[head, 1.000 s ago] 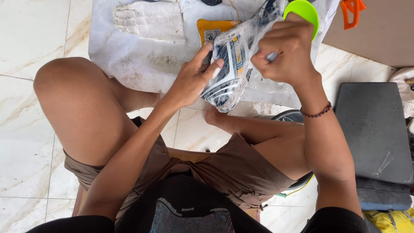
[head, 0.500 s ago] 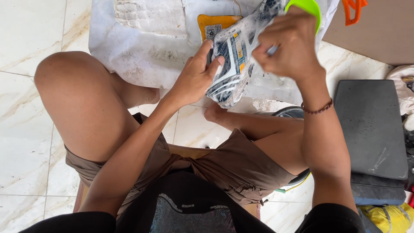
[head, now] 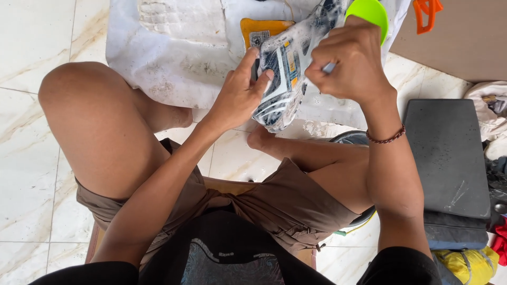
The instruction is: The person sits on the floor and cleans a blue and yellow sneaker. They pour water from a green cup onto the shoe, then scrub it with a brush, focusing on the upper and sole areas.
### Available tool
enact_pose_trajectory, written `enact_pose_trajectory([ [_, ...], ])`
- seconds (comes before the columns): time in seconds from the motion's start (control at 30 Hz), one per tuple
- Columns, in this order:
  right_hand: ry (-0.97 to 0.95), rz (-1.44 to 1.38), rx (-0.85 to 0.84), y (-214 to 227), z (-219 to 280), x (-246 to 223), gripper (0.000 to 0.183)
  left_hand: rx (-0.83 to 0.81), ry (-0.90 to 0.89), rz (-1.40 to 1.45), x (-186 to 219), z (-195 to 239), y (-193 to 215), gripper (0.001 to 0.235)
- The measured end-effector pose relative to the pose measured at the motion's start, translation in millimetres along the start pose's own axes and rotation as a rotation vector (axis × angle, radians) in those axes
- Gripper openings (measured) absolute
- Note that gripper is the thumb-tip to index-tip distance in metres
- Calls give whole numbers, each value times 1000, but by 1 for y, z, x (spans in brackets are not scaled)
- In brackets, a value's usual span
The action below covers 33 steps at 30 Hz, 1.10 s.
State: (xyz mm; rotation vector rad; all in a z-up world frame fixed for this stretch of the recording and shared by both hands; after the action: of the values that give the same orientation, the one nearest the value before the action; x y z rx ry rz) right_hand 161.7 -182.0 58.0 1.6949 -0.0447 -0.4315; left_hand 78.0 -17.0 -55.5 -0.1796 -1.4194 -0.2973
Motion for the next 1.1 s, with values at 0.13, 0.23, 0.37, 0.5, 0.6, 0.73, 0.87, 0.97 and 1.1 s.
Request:
enact_pose_trajectory([
  [0.13,5,79,19,-6,-10,-32,34,19,24,31,-4,4,-2,51],
  [0.23,141,-132,-42,-10,-24,-88,32,34,43,81,1,6,0,23],
  [0.37,266,-72,-115,-58,-24,-137,32,128,-84,-109,-22,1,1,30],
  [0.5,263,-38,-66,-52,-21,-97,40,91,13,-88,-15,2,0,38],
  [0.6,54,28,20,-23,-13,-46,40,75,-149,11,-9,-7,2,28],
  [0.73,57,240,36,-42,-21,-96,39,6,-231,88,-10,-12,2,14],
  [0.87,297,316,-10,-123,-23,-169,36,-61,-70,205,-58,-15,9,74],
  [0.97,317,365,44,-131,-23,-170,32,-86,-55,313,-59,-12,10,79],
  [1.1,146,298,97,-64,-37,-127,31,-100,-31,334,-59,-10,7,78],
])
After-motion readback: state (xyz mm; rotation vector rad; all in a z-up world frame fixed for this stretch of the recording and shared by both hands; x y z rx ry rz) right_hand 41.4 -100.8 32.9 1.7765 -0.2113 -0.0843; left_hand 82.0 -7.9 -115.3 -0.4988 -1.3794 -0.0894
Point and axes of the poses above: each hand's wrist, its own z-axis away from the middle knuckle, its own y-axis out of the back of the hand, x = y × z, the point moved 7 cm from there along -z, towards the middle knuckle, and after that the axes turned 12 degrees about -x, right-handed, at the moved point
